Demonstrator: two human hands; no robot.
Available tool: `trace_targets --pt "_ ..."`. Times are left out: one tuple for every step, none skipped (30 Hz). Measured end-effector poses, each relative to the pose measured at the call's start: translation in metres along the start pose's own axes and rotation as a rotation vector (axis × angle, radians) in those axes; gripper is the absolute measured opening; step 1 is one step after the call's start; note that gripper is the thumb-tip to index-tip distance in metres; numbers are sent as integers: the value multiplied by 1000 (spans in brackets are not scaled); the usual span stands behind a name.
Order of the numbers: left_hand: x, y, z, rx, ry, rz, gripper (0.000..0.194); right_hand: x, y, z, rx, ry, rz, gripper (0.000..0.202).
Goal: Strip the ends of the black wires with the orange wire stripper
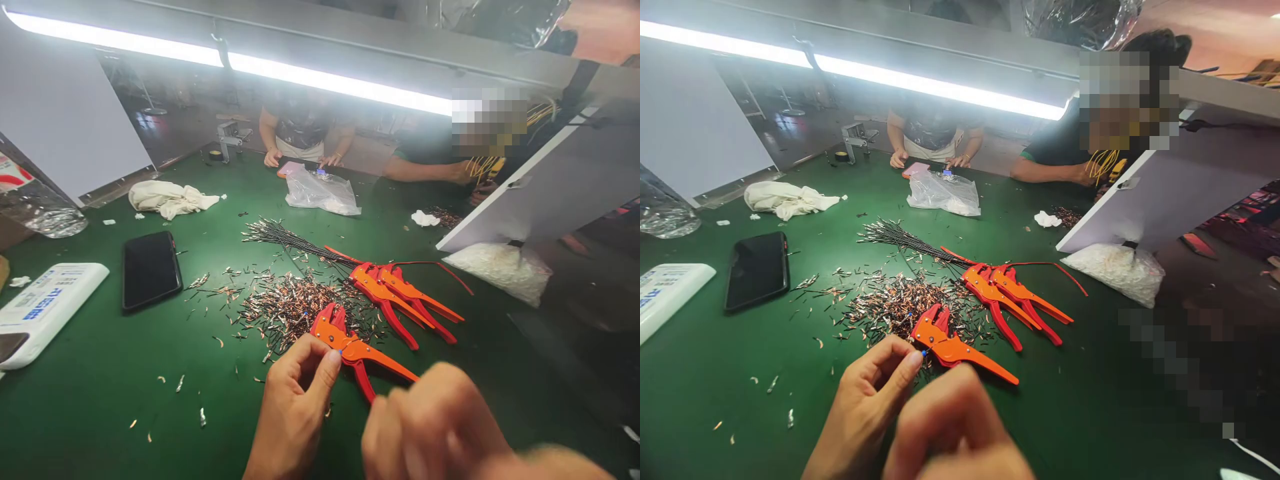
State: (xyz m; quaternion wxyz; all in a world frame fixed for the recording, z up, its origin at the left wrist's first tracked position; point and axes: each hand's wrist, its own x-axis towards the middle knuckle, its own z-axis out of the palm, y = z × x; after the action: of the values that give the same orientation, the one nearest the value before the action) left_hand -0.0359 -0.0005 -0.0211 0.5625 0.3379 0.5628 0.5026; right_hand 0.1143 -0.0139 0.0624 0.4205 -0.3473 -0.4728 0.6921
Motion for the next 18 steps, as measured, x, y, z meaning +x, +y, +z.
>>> trace_targets --pt "-1 2 1 3 15 6 35 11 7 2 -8 26 -60 4" --pt "-2 4 1 7 42 12 33 21 15 2 -21 55 -121 3" --pt "-3 5 1 14 74 19 32 30 25 0 -118 160 -265 3" --pt "-4 7 0 26 100 31 30 38 35 -4 -240 253 -362 5" --pt "-4 8 -1 42 125 48 29 45 45 -9 -354 315 -406 6" --pt "-5 9 -3 65 136 69 28 50 54 -15 -459 342 -424 6" --pt "-5 9 -5 96 140 92 27 54 61 -21 -543 361 -434 8" --pt "-5 9 -7 130 144 112 27 57 66 -26 -614 375 -442 8" --pt "-5 8 -8 164 147 126 26 60 70 -31 -667 377 -448 8" --pt "-5 7 -10 194 151 133 25 61 73 -35 -699 371 -454 8" --pt "-5 6 -12 220 155 133 25 63 75 -37 -715 365 -460 8" --pt "-5 4 -13 242 152 129 25 64 76 -39 -721 361 -467 8" --pt "-4 2 -14 261 151 128 25 65 78 -40 -722 355 -475 8" --pt "-3 0 -15 278 146 130 25 66 79 -40 -722 352 -487 9" --pt "-3 -2 -16 293 147 134 26 66 80 -40 -724 345 -500 10" --pt "-2 -4 -17 307 149 141 26 67 81 -39 -728 332 -511 11" --pt "-1 -6 -18 320 153 147 26 67 82 -37 -730 314 -519 13" --pt "-1 -7 -19 329 152 152 27 67 83 -36 -729 289 -527 16"
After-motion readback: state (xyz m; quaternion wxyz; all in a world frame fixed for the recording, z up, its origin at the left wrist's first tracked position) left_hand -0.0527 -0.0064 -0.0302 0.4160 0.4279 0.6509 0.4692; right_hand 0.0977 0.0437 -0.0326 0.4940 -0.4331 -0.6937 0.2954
